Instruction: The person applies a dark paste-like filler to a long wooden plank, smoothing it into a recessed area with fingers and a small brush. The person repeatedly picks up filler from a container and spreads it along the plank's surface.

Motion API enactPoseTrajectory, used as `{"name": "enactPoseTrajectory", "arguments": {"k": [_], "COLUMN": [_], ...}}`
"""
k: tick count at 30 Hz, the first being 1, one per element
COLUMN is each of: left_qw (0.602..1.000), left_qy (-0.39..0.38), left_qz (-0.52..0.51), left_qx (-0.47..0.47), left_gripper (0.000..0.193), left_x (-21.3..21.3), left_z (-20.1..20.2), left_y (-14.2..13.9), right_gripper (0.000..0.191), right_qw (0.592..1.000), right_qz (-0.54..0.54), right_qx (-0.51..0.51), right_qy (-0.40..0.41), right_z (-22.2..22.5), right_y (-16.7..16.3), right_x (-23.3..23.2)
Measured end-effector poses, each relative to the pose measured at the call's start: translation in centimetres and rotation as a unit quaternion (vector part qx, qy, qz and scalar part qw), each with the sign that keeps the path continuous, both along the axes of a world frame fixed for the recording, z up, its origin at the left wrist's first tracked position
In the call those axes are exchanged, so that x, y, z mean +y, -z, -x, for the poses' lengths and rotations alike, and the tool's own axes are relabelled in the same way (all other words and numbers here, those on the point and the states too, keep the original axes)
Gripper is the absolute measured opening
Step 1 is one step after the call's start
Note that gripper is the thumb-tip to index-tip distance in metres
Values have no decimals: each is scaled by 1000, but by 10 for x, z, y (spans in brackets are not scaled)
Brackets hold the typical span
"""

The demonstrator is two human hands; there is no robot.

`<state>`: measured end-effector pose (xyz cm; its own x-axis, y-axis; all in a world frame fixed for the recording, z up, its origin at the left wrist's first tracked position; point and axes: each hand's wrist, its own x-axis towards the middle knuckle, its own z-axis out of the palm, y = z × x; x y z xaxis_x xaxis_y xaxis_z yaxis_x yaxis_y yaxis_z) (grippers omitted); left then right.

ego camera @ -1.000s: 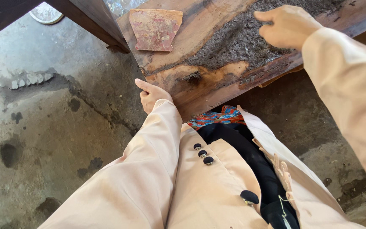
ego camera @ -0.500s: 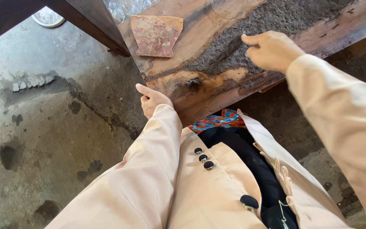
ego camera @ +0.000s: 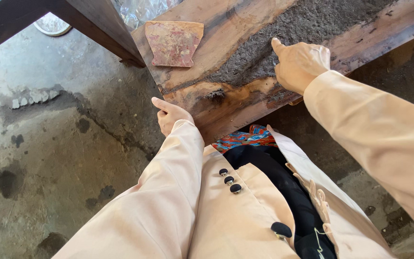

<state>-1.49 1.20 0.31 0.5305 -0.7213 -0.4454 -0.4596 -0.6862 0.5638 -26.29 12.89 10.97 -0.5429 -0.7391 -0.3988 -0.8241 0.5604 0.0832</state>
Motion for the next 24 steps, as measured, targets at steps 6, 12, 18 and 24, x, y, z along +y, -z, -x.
{"name": "enactPoseTrajectory", "arguments": {"k": [6, 12, 18, 24], "left_qw": [1000, 1000, 1000, 1000], "left_qy": [0, 6, -1, -9], "left_qz": [-6, 16, -7, -16], "left_qx": [10, -1, 10, 11], "left_gripper": [91, 92, 90, 90], "left_x": [-2, -1, 1, 0], "left_z": [1, 0, 0, 2], "left_y": [2, 2, -4, -7], "right_gripper": [48, 60, 56, 57], "right_qw": [985, 986, 995, 978], "right_qz": [149, 69, 42, 191], "right_qx": [-89, -108, -85, -87], "right_qy": [-3, 109, 37, -24], "right_z": [35, 30, 25, 62], "right_y": [-7, 4, 10, 17], "right_x": [0, -15, -7, -11]}}
